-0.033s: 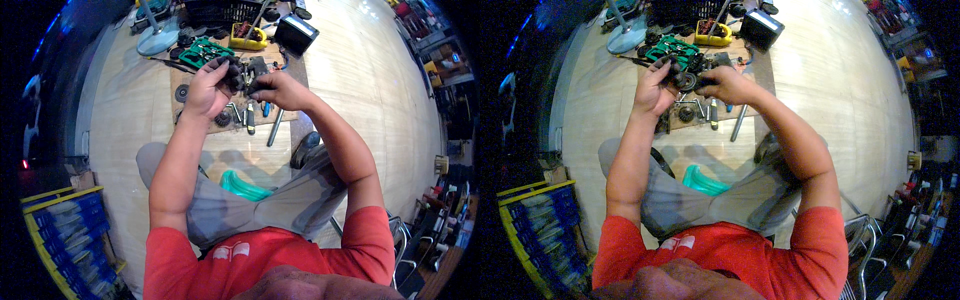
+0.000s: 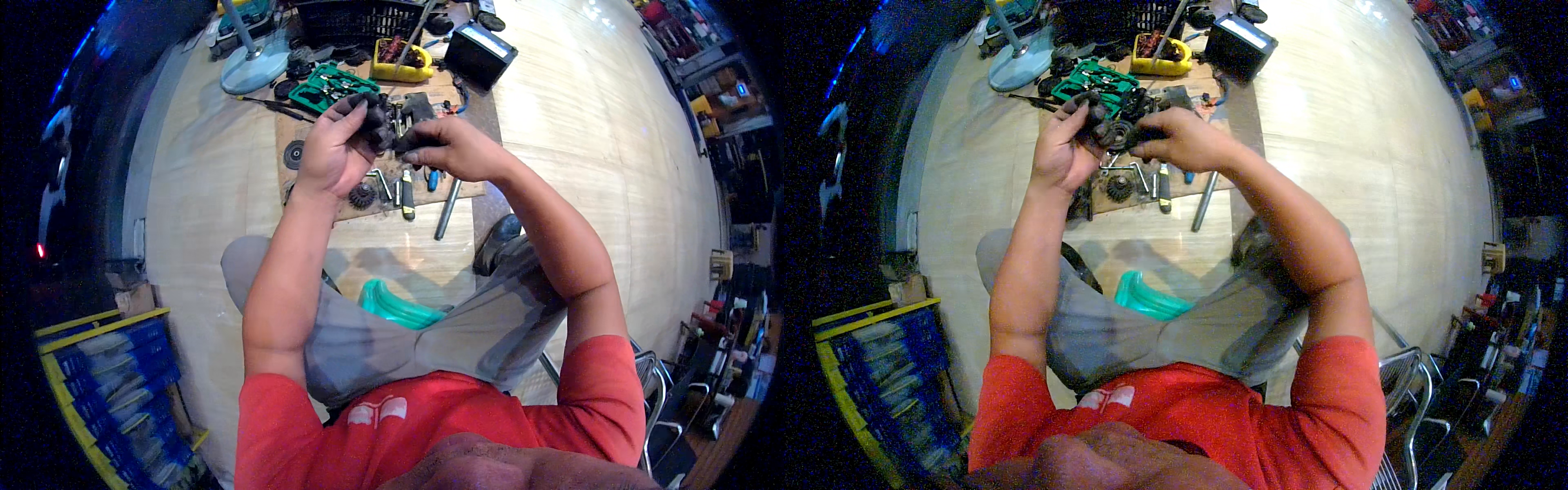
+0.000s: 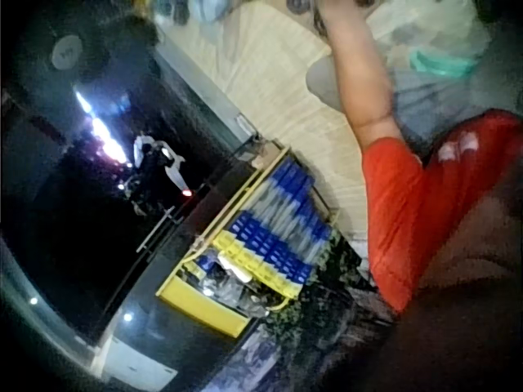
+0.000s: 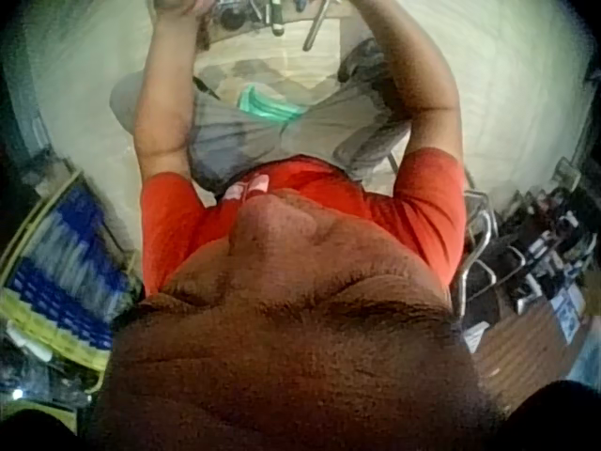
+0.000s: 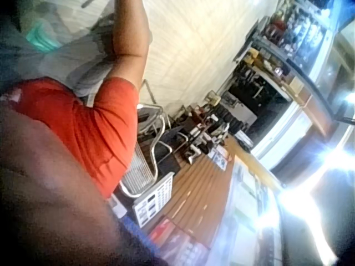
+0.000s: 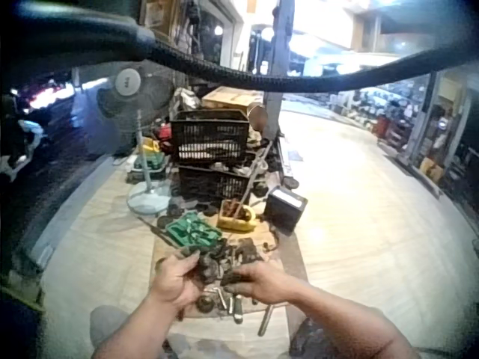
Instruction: The person handles a metal mechanical assembly, individual gears, and a black component by hand. They place gears into a housing and pick up a black plastic electrical part from a collection of items on the floor.
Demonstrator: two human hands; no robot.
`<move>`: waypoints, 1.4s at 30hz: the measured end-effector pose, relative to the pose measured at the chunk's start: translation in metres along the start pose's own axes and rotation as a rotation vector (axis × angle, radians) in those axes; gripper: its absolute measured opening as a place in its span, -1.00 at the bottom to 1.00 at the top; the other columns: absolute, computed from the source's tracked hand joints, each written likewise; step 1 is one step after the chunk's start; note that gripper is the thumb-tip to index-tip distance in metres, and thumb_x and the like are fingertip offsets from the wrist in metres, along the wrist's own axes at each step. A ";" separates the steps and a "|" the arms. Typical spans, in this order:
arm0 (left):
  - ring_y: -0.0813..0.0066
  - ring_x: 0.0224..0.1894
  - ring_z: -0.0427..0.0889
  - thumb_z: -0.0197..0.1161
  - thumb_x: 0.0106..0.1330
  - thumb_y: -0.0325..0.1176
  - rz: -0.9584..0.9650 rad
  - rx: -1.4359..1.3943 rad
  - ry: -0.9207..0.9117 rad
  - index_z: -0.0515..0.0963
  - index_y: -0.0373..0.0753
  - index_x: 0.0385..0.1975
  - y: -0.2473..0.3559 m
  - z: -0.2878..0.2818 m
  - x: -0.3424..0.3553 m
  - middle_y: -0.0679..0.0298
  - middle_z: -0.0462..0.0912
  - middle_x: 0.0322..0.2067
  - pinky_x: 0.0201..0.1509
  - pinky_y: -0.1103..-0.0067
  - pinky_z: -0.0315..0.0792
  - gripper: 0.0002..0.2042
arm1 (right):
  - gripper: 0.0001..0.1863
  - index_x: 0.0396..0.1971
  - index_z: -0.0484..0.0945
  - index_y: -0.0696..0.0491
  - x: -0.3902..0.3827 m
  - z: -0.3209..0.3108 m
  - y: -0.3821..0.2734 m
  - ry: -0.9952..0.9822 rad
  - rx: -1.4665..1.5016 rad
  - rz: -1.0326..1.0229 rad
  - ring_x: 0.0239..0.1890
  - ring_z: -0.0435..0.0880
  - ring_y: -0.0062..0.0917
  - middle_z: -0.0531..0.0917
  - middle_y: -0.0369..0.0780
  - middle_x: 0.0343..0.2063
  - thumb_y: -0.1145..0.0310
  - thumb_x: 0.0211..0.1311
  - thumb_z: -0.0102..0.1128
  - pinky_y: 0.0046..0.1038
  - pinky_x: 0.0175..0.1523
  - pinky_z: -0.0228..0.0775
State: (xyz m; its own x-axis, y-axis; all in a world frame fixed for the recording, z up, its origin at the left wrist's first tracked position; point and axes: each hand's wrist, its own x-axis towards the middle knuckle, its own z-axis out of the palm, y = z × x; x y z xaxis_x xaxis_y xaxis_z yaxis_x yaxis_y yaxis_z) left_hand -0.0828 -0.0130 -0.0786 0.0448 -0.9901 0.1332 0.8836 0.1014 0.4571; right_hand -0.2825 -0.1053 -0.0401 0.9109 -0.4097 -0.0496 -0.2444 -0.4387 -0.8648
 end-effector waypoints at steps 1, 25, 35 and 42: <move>0.39 -0.18 0.68 0.08 0.39 -0.51 0.013 0.025 0.027 0.55 -0.32 -0.13 -0.001 0.000 0.000 0.16 0.68 -0.22 -0.04 0.42 0.59 -0.85 | -0.79 -0.22 0.61 0.16 0.000 0.001 -0.002 -0.002 0.086 -0.019 -0.45 0.49 -0.67 0.61 -0.30 -0.53 0.34 0.25 0.27 -0.50 -0.32 0.38; 0.43 -0.27 0.68 0.17 0.32 -0.49 -0.392 0.699 0.032 0.58 -0.39 -0.14 -0.005 0.024 -0.007 0.19 0.69 -0.28 -0.11 0.53 0.57 -0.82 | -0.82 -0.33 0.58 0.14 -0.001 -0.021 0.004 -0.108 -0.527 -0.012 -0.31 0.61 -0.10 0.62 0.01 -0.41 0.34 0.17 0.27 -0.19 -0.19 0.42; 0.36 -0.35 0.69 0.23 0.23 -0.41 -0.312 1.591 0.043 0.65 -0.39 -0.25 -0.022 0.036 -0.008 0.07 0.71 -0.40 -0.17 0.47 0.51 -0.81 | -0.73 -0.41 0.57 0.16 0.003 -0.015 0.010 0.075 -0.630 0.056 -0.31 0.60 -0.02 0.61 0.04 -0.45 0.22 0.20 0.23 -0.11 -0.23 0.41; 0.39 -0.29 0.70 0.21 0.27 -0.34 -0.240 1.578 0.235 0.64 -0.39 -0.19 -0.030 0.026 -0.006 0.10 0.73 -0.31 -0.13 0.49 0.51 -0.75 | -0.69 -0.35 0.61 0.17 0.006 -0.002 0.002 0.214 -0.440 0.166 -0.28 0.62 -0.01 0.65 0.05 -0.40 0.18 0.22 0.18 -0.10 -0.15 0.44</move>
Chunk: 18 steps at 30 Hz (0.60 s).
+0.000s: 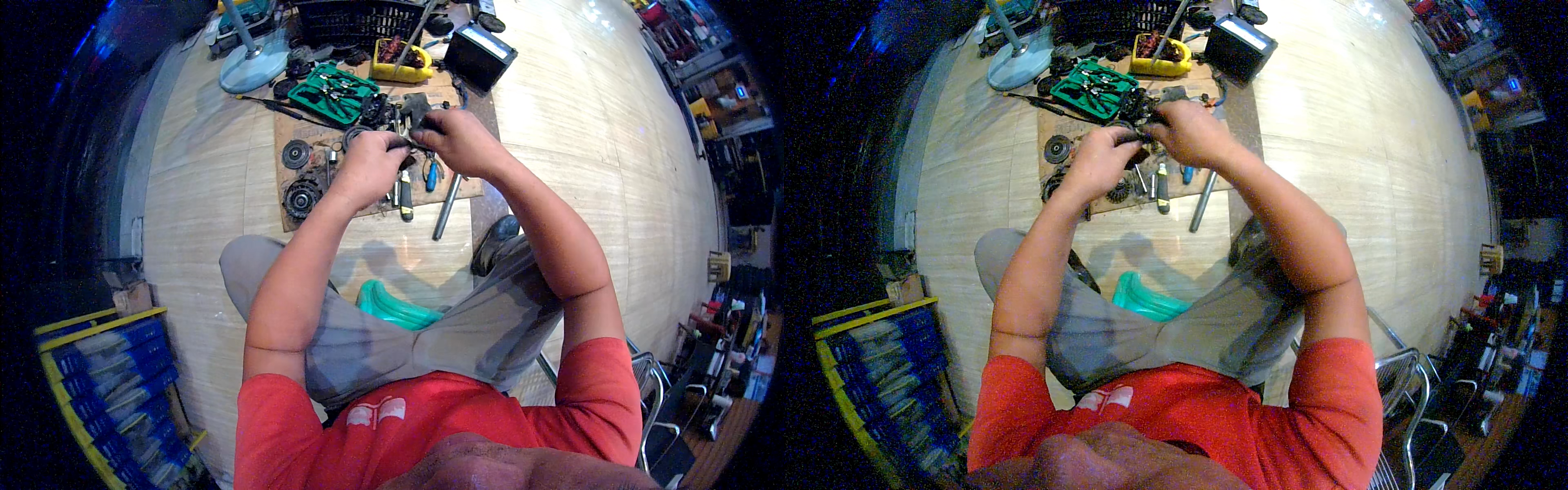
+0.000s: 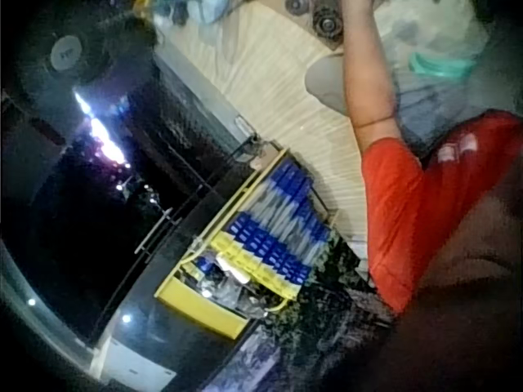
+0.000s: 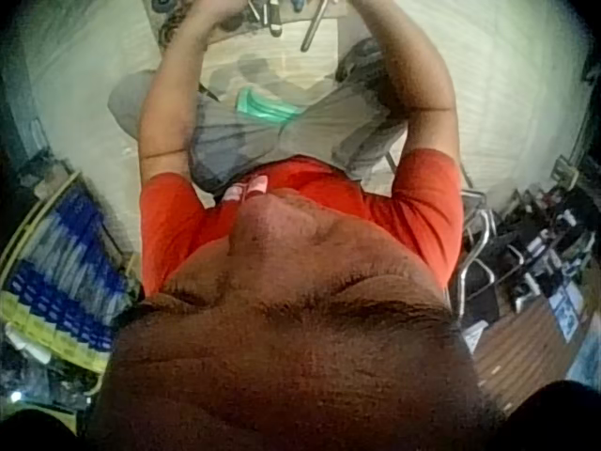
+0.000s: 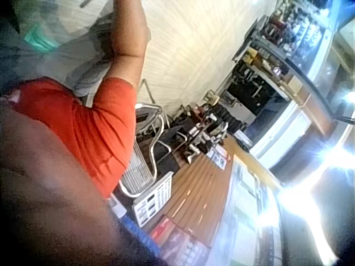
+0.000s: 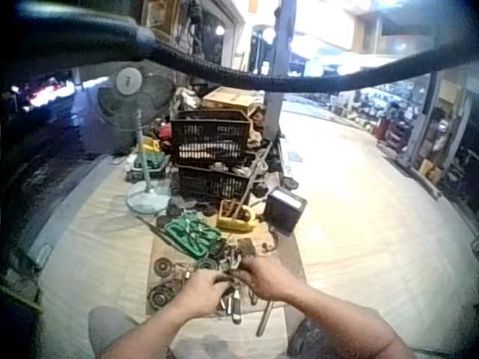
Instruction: The person handles a metal mechanical assembly, individual gears, and a black component by hand. They place gears into a housing and pick up a black plastic electrical part from a collection of items on the floor.
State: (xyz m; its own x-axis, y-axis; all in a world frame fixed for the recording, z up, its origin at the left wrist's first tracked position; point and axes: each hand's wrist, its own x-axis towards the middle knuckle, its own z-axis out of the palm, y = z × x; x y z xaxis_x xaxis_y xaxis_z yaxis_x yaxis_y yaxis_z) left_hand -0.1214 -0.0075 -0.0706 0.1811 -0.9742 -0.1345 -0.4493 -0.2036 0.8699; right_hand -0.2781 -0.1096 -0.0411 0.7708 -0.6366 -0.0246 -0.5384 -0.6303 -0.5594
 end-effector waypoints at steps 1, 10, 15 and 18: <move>0.40 -0.30 0.70 0.21 0.27 -0.35 -0.001 -0.050 0.049 0.64 -0.39 -0.18 -0.002 0.001 0.001 0.11 0.73 -0.31 -0.13 0.49 0.51 -0.75 | -0.69 -0.34 0.61 0.18 0.000 0.001 0.000 -0.004 0.048 0.021 -0.30 0.63 -0.03 0.65 0.05 -0.41 0.19 0.22 0.18 -0.13 -0.17 0.44; 0.56 -0.33 0.65 0.06 0.42 -0.42 -0.083 -0.978 0.135 0.54 -0.39 -0.09 -0.014 0.004 0.013 0.24 0.67 -0.28 -0.27 0.66 0.53 -0.79 | -0.77 -0.32 0.60 0.20 -0.003 0.020 -0.009 0.023 0.387 0.035 -0.50 0.59 -0.40 0.63 -0.06 -0.56 0.31 0.23 0.19 -0.29 -0.31 0.43; 0.48 -0.26 0.69 0.08 0.41 -0.49 0.013 -1.228 0.208 0.53 -0.33 -0.14 -0.013 0.002 0.014 0.19 0.68 -0.25 -0.22 0.59 0.58 -0.86 | -0.77 -0.31 0.60 0.19 -0.004 0.034 -0.008 -0.005 0.414 0.020 -0.53 0.61 -0.40 0.63 -0.08 -0.58 0.30 0.23 0.20 -0.32 -0.33 0.46; 0.39 -0.22 0.70 0.09 0.39 -0.52 0.046 -1.319 0.218 0.53 -0.34 -0.15 -0.015 -0.002 0.016 0.13 0.68 -0.23 -0.16 0.52 0.61 -0.87 | -0.76 -0.29 0.60 0.19 -0.002 0.044 -0.005 0.006 0.423 -0.016 -0.46 0.64 -0.27 0.63 -0.01 -0.52 0.30 0.22 0.22 -0.27 -0.27 0.47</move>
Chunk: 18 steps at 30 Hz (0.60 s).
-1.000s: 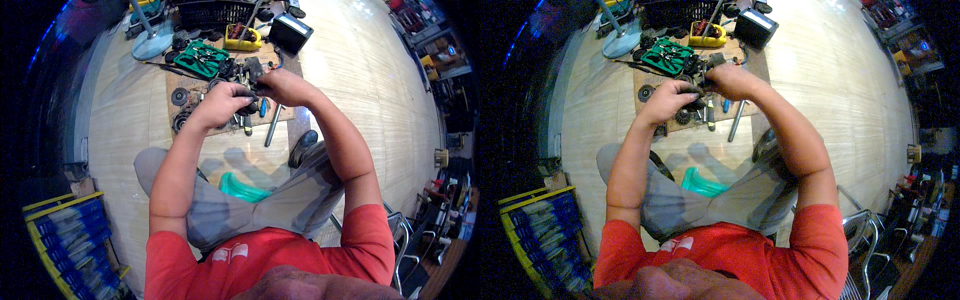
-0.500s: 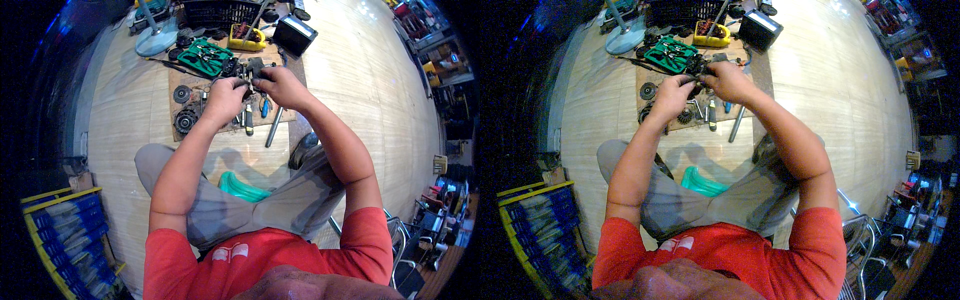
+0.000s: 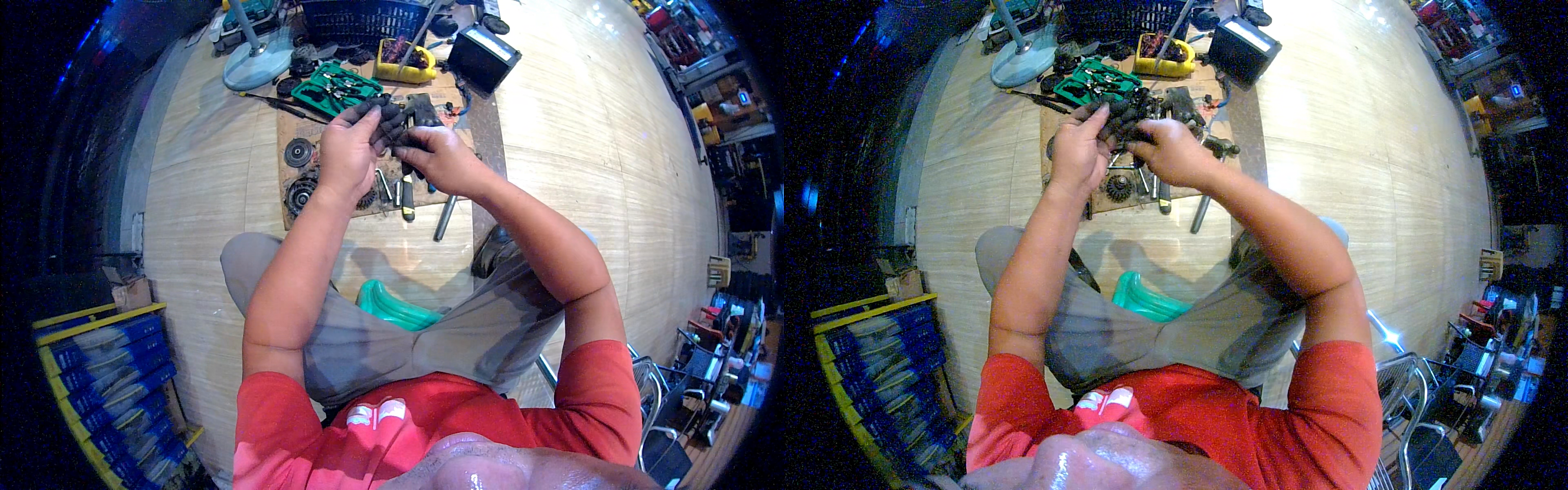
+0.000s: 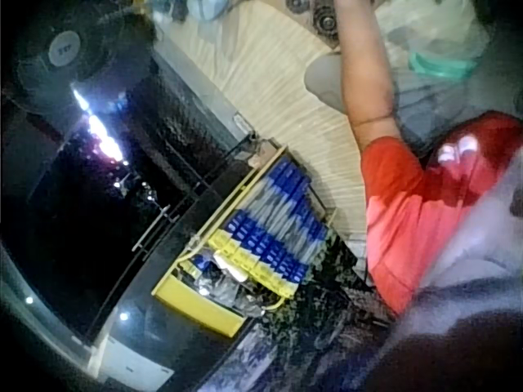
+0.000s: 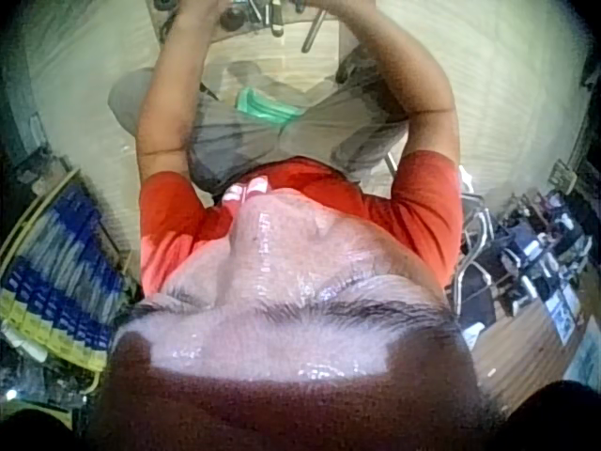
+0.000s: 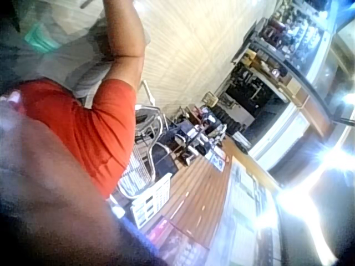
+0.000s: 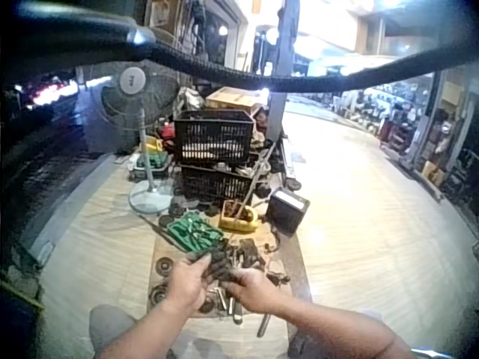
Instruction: The person handles a metal mechanical assembly, individual gears, and a black component by hand. They place gears into a housing and pick up a black plastic electrical part from a collection of items on the floor.
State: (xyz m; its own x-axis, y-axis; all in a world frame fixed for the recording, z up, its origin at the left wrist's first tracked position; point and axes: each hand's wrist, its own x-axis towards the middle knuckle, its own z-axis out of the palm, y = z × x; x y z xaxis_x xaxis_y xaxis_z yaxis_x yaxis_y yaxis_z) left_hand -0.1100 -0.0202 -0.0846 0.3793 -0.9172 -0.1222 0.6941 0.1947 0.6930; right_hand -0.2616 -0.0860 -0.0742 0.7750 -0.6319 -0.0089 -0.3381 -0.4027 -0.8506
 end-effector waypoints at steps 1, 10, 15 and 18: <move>0.36 -0.21 0.70 0.09 0.39 -0.52 0.015 -0.011 -0.014 0.53 -0.35 -0.15 0.000 -0.001 0.000 0.12 0.68 -0.23 -0.13 0.49 0.62 -0.87 | -0.76 -0.29 0.60 0.18 0.001 0.002 0.002 0.013 -0.013 -0.031 -0.43 0.64 -0.24 0.63 0.01 -0.50 0.30 0.22 0.22 -0.26 -0.26 0.47; 0.22 -0.20 0.71 0.09 0.39 -0.53 -0.007 -0.090 0.017 0.52 -0.37 -0.16 0.006 -0.004 0.002 0.03 0.68 -0.23 -0.05 0.39 0.64 -0.88 | -0.76 -0.30 0.61 0.17 0.005 0.002 0.003 0.045 -0.034 -0.069 -0.38 0.64 -0.15 0.63 0.04 -0.46 0.28 0.22 0.23 -0.23 -0.23 0.45; 0.22 -0.20 0.71 0.09 0.39 -0.53 -0.010 -0.118 0.002 0.52 -0.37 -0.16 0.006 -0.008 0.004 0.03 0.68 -0.23 -0.07 0.38 0.65 -0.88 | -0.76 -0.28 0.61 0.17 0.010 0.006 0.009 0.010 -0.008 -0.032 -0.41 0.64 -0.22 0.62 0.03 -0.47 0.28 0.22 0.24 -0.26 -0.24 0.45; 0.22 -0.21 0.71 0.09 0.39 -0.53 -0.004 -0.132 0.014 0.52 -0.37 -0.17 0.005 -0.008 0.005 0.04 0.68 -0.24 -0.08 0.38 0.65 -0.88 | -0.75 -0.26 0.61 0.18 0.011 0.008 0.012 0.002 0.032 -0.021 -0.42 0.64 -0.27 0.63 0.02 -0.47 0.28 0.22 0.24 -0.27 -0.24 0.45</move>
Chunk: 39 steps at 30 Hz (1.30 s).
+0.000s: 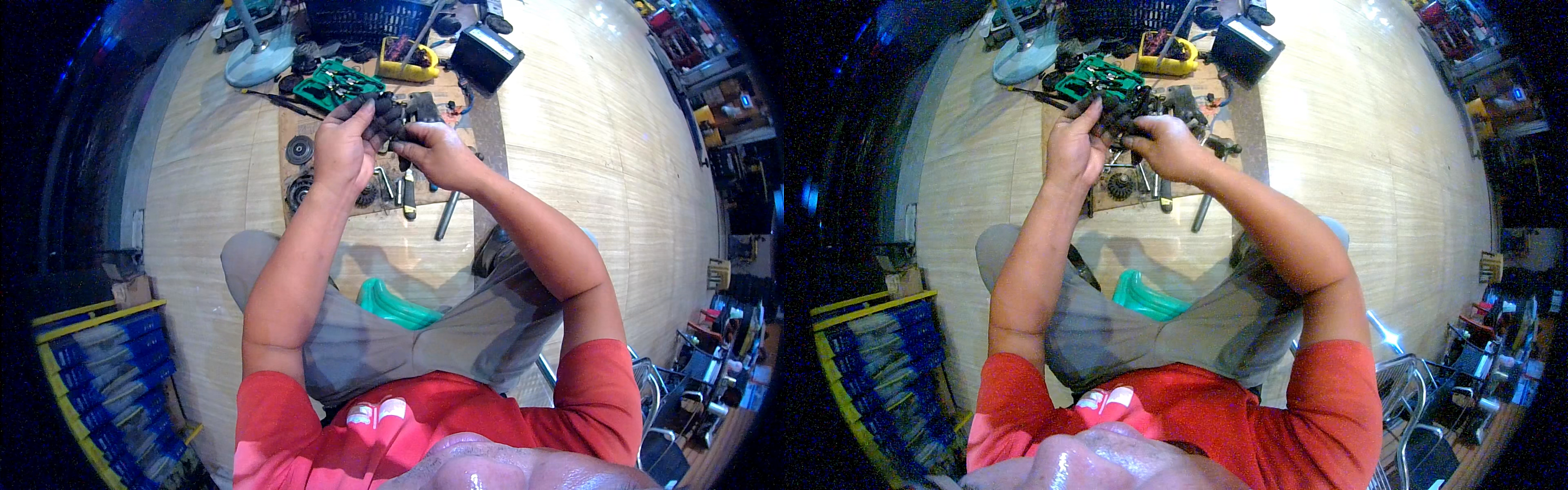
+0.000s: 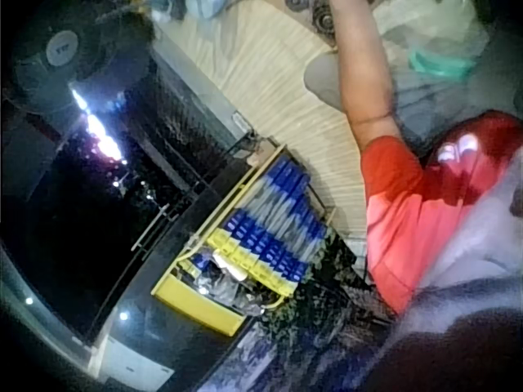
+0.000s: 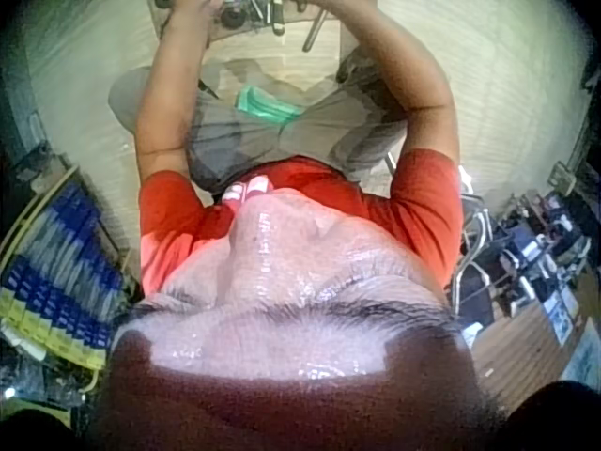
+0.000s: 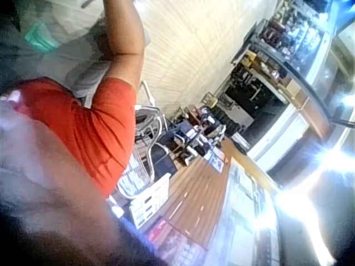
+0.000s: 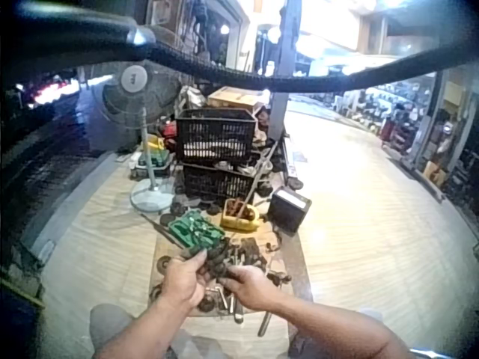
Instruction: The person handles a metal mechanical assembly, individual gears, and a black component by hand. They place gears into a housing and pick up a black plastic electrical part from a collection of items on the floor.
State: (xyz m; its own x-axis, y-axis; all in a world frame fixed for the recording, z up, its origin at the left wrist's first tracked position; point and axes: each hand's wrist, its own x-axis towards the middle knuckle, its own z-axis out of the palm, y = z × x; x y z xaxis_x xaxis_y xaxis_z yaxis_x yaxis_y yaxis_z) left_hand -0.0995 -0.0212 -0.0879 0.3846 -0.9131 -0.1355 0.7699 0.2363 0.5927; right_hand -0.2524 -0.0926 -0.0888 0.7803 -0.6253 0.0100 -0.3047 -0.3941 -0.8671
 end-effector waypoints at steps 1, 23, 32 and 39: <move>0.23 -0.21 0.71 0.09 0.39 -0.54 -0.002 0.001 0.004 0.52 -0.37 -0.17 0.000 0.000 0.000 0.05 0.68 -0.24 -0.08 0.38 0.64 -0.88 | -0.75 -0.26 0.61 0.18 0.000 0.000 0.001 -0.001 0.003 0.009 -0.42 0.64 -0.28 0.63 0.02 -0.47 0.28 0.22 0.24 -0.28 -0.24 0.45; 0.32 -0.28 0.73 0.13 0.35 -0.51 -0.284 0.256 -0.289 0.55 -0.40 -0.14 0.020 0.009 -0.010 0.09 0.69 -0.23 -0.19 0.43 0.65 -0.84 | -0.74 -0.23 0.60 0.08 -0.007 -0.054 -0.017 -0.276 -0.517 -0.196 -0.30 0.63 -0.09 0.65 -0.01 -0.40 0.22 0.20 0.24 -0.17 -0.20 0.45; 0.57 -0.29 0.63 0.28 0.24 -0.46 -0.371 0.904 -0.387 0.60 -0.40 -0.13 0.013 0.020 -0.022 0.26 0.69 -0.28 -0.14 0.60 0.52 -0.76 | -0.85 -0.37 0.56 0.15 -0.008 -0.067 -0.009 -0.142 -0.626 -0.286 -0.28 0.60 -0.09 0.62 -0.04 -0.41 0.43 0.07 0.28 -0.19 -0.20 0.43; 0.59 -0.32 0.61 0.22 0.28 -0.39 -0.315 1.220 -0.373 0.61 -0.40 -0.12 0.005 0.025 -0.023 0.27 0.70 -0.33 -0.18 0.57 0.50 -0.75 | -0.86 -0.39 0.57 0.13 -0.008 -0.063 -0.012 -0.004 -0.666 -0.274 -0.27 0.61 -0.08 0.62 -0.03 -0.41 0.38 0.10 0.25 -0.16 -0.19 0.44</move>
State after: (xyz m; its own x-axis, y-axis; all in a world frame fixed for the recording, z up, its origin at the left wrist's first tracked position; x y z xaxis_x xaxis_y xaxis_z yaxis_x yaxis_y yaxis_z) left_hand -0.1173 -0.0076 -0.0626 -0.0399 -0.9563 -0.2897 -0.2272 -0.2737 0.9346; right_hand -0.2895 -0.1250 -0.0472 0.8782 -0.4429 0.1805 -0.3648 -0.8644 -0.3459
